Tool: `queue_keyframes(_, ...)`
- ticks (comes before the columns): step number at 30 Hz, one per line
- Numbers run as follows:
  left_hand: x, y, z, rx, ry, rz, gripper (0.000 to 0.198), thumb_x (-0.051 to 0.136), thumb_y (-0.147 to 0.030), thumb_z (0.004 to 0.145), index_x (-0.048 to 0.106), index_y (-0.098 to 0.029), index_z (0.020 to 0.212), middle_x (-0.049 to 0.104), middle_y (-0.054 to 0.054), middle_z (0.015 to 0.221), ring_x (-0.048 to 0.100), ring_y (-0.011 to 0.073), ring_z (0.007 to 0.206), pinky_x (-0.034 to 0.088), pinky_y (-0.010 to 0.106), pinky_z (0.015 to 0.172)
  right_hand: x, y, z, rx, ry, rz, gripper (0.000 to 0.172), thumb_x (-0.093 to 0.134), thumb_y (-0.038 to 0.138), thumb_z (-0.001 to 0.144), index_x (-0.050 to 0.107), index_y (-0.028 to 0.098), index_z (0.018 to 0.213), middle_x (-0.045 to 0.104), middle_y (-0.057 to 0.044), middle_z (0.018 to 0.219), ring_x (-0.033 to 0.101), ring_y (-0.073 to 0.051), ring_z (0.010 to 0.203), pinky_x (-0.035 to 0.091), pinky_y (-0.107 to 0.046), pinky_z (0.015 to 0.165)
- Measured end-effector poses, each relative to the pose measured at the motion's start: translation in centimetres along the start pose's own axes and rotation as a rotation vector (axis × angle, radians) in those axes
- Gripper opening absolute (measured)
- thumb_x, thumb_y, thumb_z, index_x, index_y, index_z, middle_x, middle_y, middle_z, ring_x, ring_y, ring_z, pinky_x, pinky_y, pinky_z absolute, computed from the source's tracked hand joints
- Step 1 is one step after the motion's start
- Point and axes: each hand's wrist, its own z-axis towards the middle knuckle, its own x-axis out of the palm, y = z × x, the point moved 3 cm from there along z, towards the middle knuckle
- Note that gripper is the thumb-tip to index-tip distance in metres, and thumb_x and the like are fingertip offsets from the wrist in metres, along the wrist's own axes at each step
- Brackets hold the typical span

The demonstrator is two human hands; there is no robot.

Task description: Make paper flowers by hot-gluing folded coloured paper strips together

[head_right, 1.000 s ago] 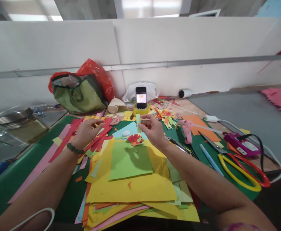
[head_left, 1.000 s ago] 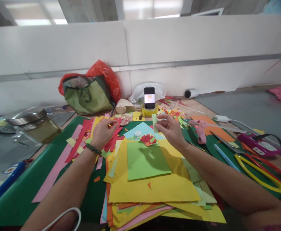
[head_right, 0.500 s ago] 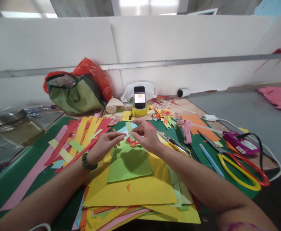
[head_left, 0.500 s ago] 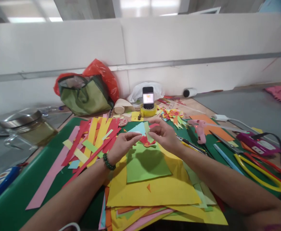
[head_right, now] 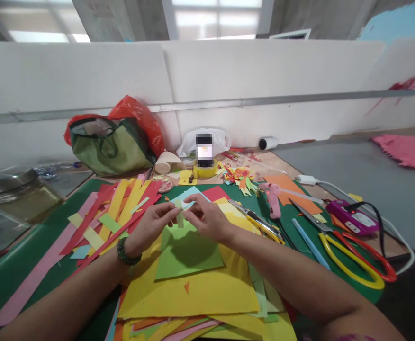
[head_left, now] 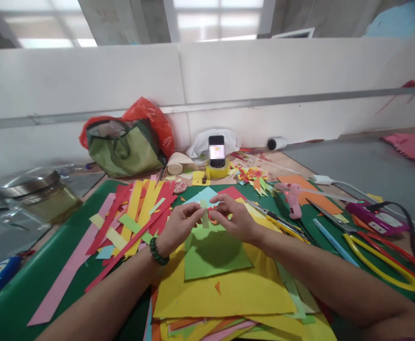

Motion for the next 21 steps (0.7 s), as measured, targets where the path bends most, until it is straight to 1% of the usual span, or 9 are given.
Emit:
queue_keyframes(2, 0.24, -0.06, -0.15, 0.017, 0.045, 0.035, 0.039, 0.057, -0.053, 0.077, 0.056, -0.018, 0.06, 0.055, 0.0, 0.057, 0.047, 0.0117, 0.055, 0.039, 0.023, 0.053, -0.36, 0.1, 0.11, -0.02, -0.08, -0.02, 0.023, 0.059, 0.033, 0.085, 0.05, 0.021, 0.102, 0.062, 0.002, 0.069, 0.057, -0.011, 0.056, 0.046, -0.023, 0.052)
queue_keyframes(4, 0.47, -0.13, -0.29, 0.037, 0.092, 0.067, 0.038, 0.055, -0.049, 0.08, 0.058, -0.017, 0.06, 0.055, 0.0, 0.057, 0.045, 0.0108, 0.054, 0.037, 0.023, 0.053, -0.59, 0.23, 0.17, -0.041, -0.133, -0.025, 0.025, 0.062, 0.031, 0.083, 0.051, 0.021, 0.102, 0.064, -0.001, 0.077, 0.06, -0.012, 0.063, 0.049, -0.023, 0.055)
queue_keyframes(6, 0.62, -0.16, -0.38, 0.048, 0.12, 0.082, 0.037, 0.055, -0.046, 0.08, 0.059, -0.016, 0.059, 0.054, 0.0, 0.056, 0.044, 0.0103, 0.054, 0.037, 0.022, 0.053, -0.63, 0.33, 0.19, -0.059, -0.134, -0.02, 0.023, 0.061, 0.027, 0.083, 0.051, 0.022, 0.103, 0.066, -0.001, 0.08, 0.063, -0.013, 0.068, 0.052, -0.024, 0.059)
queue_keyframes(9, 0.71, -0.11, -0.39, 0.027, 0.139, 0.06, 0.034, 0.057, -0.045, 0.078, 0.061, -0.016, 0.061, 0.054, 0.0, 0.056, 0.046, 0.0109, 0.054, 0.038, 0.023, 0.054, -0.61, 0.4, 0.11, -0.092, -0.119, -0.024, 0.018, 0.058, 0.023, 0.085, 0.052, 0.022, 0.102, 0.066, 0.0, 0.076, 0.063, -0.012, 0.066, 0.053, -0.025, 0.061)
queue_keyframes(12, 0.73, -0.04, -0.36, -0.022, 0.148, 0.006, 0.032, 0.06, -0.046, 0.074, 0.063, -0.016, 0.065, 0.056, 0.0, 0.057, 0.047, 0.011, 0.053, 0.039, 0.023, 0.053, -0.66, 0.35, 0.01, -0.106, -0.129, -0.039, 0.017, 0.057, 0.023, 0.086, 0.053, 0.021, 0.102, 0.065, 0.0, 0.076, 0.062, -0.011, 0.064, 0.054, -0.025, 0.06)
queue_keyframes(17, 0.46, 0.03, -0.25, -0.081, 0.102, -0.075, 0.034, 0.065, -0.05, 0.07, 0.061, -0.017, 0.063, 0.056, -0.001, 0.055, 0.049, 0.011, 0.052, 0.042, 0.023, 0.054, -0.84, 0.29, -0.06, -0.133, -0.167, -0.07, 0.015, 0.056, 0.023, 0.087, 0.055, 0.021, 0.103, 0.065, 0.0, 0.076, 0.063, -0.012, 0.066, 0.053, -0.023, 0.058)
queue_keyframes(19, 0.22, 0.12, -0.16, -0.097, 0.061, -0.118, 0.036, 0.067, -0.052, 0.069, 0.061, -0.017, 0.062, 0.055, -0.001, 0.055, 0.05, 0.0112, 0.053, 0.044, 0.023, 0.054, -0.98, 0.43, -0.05, -0.189, -0.186, -0.107, 0.012, 0.055, 0.021, 0.088, 0.057, 0.022, 0.1, 0.066, -0.001, 0.079, 0.063, -0.012, 0.067, 0.053, -0.023, 0.057)
queue_keyframes(21, -0.02, 0.28, -0.09, -0.122, 0.022, -0.158, 0.037, 0.069, -0.053, 0.067, 0.061, -0.017, 0.063, 0.057, 0.0, 0.057, 0.053, 0.0119, 0.056, 0.045, 0.024, 0.056, -1.07, 0.67, -0.03, -0.267, -0.18, -0.173, 0.011, 0.053, 0.018, 0.088, 0.059, 0.022, 0.096, 0.066, -0.003, 0.082, 0.061, -0.012, 0.066, 0.052, -0.023, 0.056)
